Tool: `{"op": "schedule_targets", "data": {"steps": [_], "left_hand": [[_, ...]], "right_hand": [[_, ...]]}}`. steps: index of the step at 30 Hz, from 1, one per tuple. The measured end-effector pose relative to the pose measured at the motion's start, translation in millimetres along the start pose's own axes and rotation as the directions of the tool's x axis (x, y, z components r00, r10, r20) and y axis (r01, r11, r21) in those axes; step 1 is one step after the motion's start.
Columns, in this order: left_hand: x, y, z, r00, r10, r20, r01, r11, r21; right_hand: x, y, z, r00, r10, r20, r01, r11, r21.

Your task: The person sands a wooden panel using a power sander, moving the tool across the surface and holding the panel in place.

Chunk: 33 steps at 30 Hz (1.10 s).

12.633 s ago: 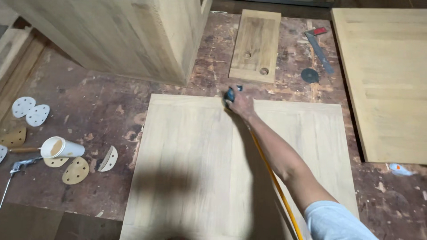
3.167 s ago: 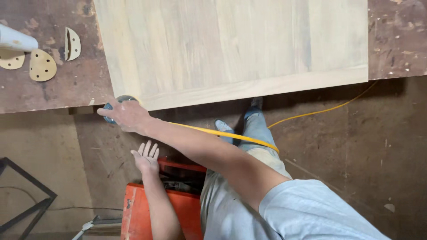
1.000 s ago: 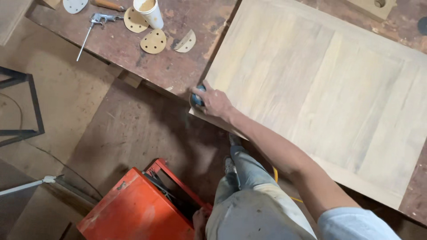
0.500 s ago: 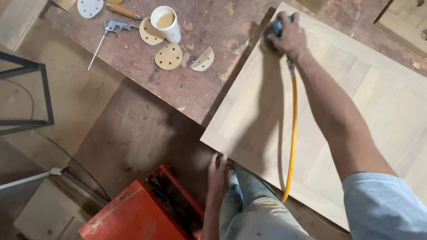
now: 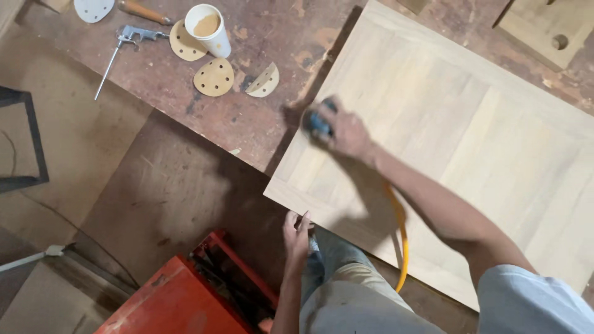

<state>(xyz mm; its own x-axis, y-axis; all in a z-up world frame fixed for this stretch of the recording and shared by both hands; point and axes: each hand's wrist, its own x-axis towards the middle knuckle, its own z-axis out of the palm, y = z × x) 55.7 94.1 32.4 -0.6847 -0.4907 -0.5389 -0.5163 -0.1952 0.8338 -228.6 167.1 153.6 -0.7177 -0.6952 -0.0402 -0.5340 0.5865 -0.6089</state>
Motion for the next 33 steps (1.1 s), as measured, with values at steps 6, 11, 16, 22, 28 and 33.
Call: {"op": "schedule_targets", "data": {"steps": [6,11,16,22,28,33], "left_hand": [[6,-14,2,1.000,0.019,0.000,-0.019,0.983,-0.181],[8,-22,-2,1.000,-0.012,-0.003,0.011,0.990,-0.139],[-2,1,-4,0.995,-0.102,0.012,0.103,0.992,-0.072],[-14,30,-2,0.982,-0.190,0.013,0.189,0.980,0.054],[4,-12,-5,1.000,-0.029,0.011,0.030,0.993,-0.115],[25,-43,-11,0.999,-0.041,0.022,0.041,0.999,-0.030]], "right_hand": [[-83,-49,43,0.972,-0.132,0.195,0.129,0.991,0.024],[-37,38,-4,0.979,0.197,0.053,-0.189,0.973,-0.134],[25,160,-92,0.858,0.471,-0.207,-0.505,0.846,-0.169],[21,193,-119,0.776,0.557,-0.297,-0.620,0.760,-0.194],[-77,70,-36,0.939,0.273,-0.208,-0.284,0.958,-0.026],[-177,-20,38,0.989,0.025,0.147,-0.041,0.994,0.101]]}}
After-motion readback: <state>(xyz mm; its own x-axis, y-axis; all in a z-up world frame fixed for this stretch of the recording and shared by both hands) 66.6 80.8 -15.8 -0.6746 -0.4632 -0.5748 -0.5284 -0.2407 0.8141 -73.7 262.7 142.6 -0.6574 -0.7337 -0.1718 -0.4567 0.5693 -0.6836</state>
